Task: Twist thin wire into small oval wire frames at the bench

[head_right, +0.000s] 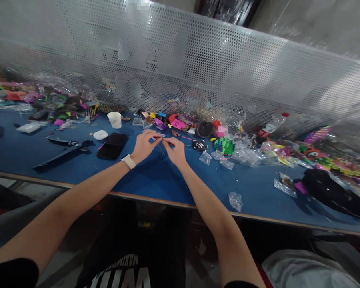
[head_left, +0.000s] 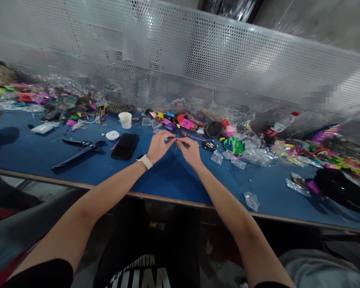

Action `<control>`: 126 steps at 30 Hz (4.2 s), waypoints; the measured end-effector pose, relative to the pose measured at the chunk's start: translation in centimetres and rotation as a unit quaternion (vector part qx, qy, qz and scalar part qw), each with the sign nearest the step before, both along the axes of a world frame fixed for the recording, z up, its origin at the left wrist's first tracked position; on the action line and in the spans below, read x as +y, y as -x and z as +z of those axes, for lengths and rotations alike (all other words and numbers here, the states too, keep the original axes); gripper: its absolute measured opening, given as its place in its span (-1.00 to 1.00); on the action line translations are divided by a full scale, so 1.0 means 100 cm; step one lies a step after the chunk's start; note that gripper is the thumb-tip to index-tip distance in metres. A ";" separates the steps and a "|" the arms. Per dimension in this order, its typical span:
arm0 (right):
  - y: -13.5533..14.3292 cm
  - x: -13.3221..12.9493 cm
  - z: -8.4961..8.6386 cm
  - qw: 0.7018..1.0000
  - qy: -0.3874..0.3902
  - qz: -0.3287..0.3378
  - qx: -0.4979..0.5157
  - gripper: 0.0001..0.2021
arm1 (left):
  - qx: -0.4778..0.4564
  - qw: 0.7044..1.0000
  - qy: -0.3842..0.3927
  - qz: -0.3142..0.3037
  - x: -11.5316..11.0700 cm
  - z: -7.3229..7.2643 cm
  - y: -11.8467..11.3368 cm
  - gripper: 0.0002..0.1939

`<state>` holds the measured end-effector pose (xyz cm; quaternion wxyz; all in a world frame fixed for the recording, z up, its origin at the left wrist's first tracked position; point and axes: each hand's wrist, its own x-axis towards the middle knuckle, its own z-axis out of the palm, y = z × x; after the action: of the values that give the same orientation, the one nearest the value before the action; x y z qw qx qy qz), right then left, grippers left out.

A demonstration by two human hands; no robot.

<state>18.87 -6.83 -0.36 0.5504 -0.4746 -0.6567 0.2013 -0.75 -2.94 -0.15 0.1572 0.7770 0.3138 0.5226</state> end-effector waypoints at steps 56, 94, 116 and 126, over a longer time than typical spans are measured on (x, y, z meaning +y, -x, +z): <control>-0.016 0.001 0.016 0.995 -0.017 0.003 -0.100 -0.76 | 0.066 0.994 -0.021 -0.080 0.016 -0.004 0.000 -0.86; -0.022 0.001 0.015 0.987 -0.060 0.013 -0.151 -0.80 | -0.047 0.969 0.164 -0.181 0.033 -0.018 -0.001 -0.73; -0.023 0.003 0.015 0.986 -0.063 0.039 -0.148 -0.84 | -0.068 0.905 0.275 -0.318 0.031 -0.009 0.009 -0.53; -0.021 0.002 0.020 0.985 -0.048 0.053 -0.160 -0.71 | -0.007 0.904 0.249 -0.347 0.029 0.005 0.019 -0.52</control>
<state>20.93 -6.63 1.62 0.4492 -0.4379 -0.7694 0.1204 -2.62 -0.08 0.35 0.5193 0.7685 0.1433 0.3452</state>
